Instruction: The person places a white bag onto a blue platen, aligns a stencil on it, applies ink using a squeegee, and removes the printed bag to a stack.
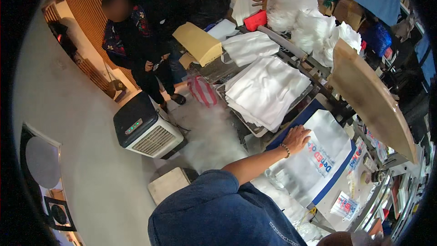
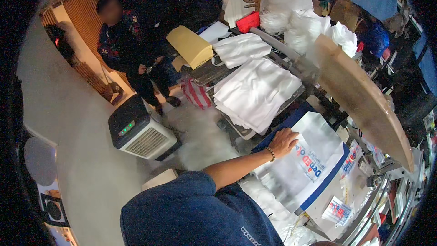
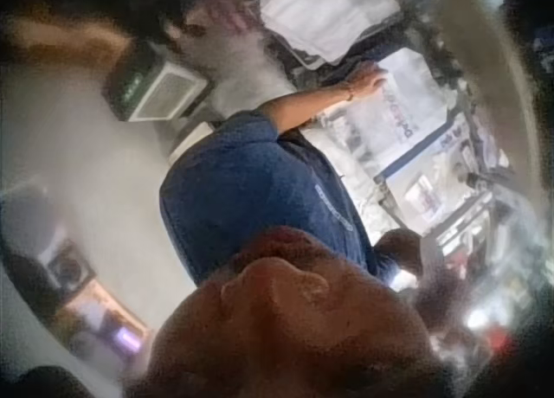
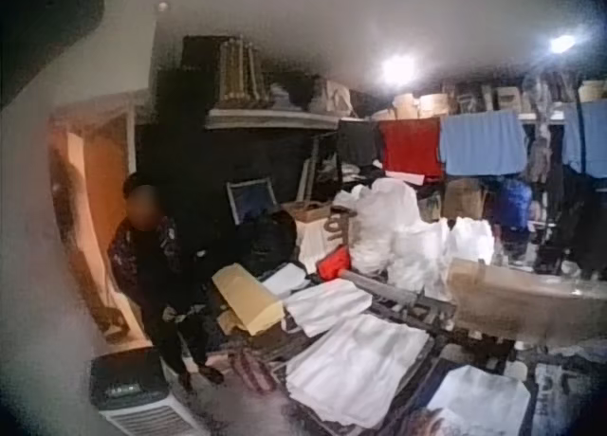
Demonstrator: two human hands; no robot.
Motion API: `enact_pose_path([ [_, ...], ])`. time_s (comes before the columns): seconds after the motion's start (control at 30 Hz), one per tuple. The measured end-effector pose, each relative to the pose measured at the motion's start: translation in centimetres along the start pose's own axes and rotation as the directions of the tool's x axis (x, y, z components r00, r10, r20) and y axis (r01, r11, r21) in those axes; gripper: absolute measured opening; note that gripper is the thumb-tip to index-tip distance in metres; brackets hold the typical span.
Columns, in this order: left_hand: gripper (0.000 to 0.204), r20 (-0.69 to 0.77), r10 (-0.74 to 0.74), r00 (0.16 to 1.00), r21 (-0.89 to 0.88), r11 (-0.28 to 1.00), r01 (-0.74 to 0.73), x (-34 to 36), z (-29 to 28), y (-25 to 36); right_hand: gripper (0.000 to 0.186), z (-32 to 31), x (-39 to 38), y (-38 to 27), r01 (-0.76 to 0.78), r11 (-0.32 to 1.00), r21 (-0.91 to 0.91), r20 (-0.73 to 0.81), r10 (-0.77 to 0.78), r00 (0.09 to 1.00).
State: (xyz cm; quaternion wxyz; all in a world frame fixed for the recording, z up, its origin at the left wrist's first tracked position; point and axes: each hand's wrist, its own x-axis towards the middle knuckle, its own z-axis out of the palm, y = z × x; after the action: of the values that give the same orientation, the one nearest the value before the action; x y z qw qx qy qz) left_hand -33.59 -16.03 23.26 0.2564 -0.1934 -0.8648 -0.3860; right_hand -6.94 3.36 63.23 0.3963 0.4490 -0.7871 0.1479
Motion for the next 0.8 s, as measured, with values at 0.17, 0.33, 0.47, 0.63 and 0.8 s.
enact_pose_path([
  [0.17, 0.020, 0.126, 0.001, 0.992, -0.050, 0.999, 0.005, 1.0, 1.0, 1.3, 0.024, 9.2, -18.1, 5.4, -0.941, 0.327, 0.088, 0.099, 0.937, 0.335],
  [0.33, 0.011, 0.220, 0.119, 0.968, -0.082, 0.991, -0.104, 1.5, -0.7, 1.2, 0.034, 21.4, -27.8, 2.6, -0.954, 0.118, -0.275, 0.362, 0.932, 0.011],
  [0.47, 0.007, 0.104, 0.418, 0.903, -0.225, 0.894, -0.388, 2.3, 0.0, 0.6, 0.035, 24.2, -30.2, -1.3, -0.969, 0.153, -0.196, 0.127, 0.983, 0.130],
  [0.63, 0.007, 0.297, 0.722, 0.625, -0.334, 0.691, -0.641, 1.0, 0.1, 0.4, 0.044, 25.6, -28.7, -1.0, -0.979, 0.038, -0.198, 0.064, 0.998, 0.025],
  [0.8, 0.010, 0.282, 0.533, 0.798, -0.355, 0.830, -0.430, 1.5, -0.4, 3.8, 0.030, 25.0, -27.4, -0.9, -0.984, 0.156, -0.090, -0.103, 0.981, 0.165],
])
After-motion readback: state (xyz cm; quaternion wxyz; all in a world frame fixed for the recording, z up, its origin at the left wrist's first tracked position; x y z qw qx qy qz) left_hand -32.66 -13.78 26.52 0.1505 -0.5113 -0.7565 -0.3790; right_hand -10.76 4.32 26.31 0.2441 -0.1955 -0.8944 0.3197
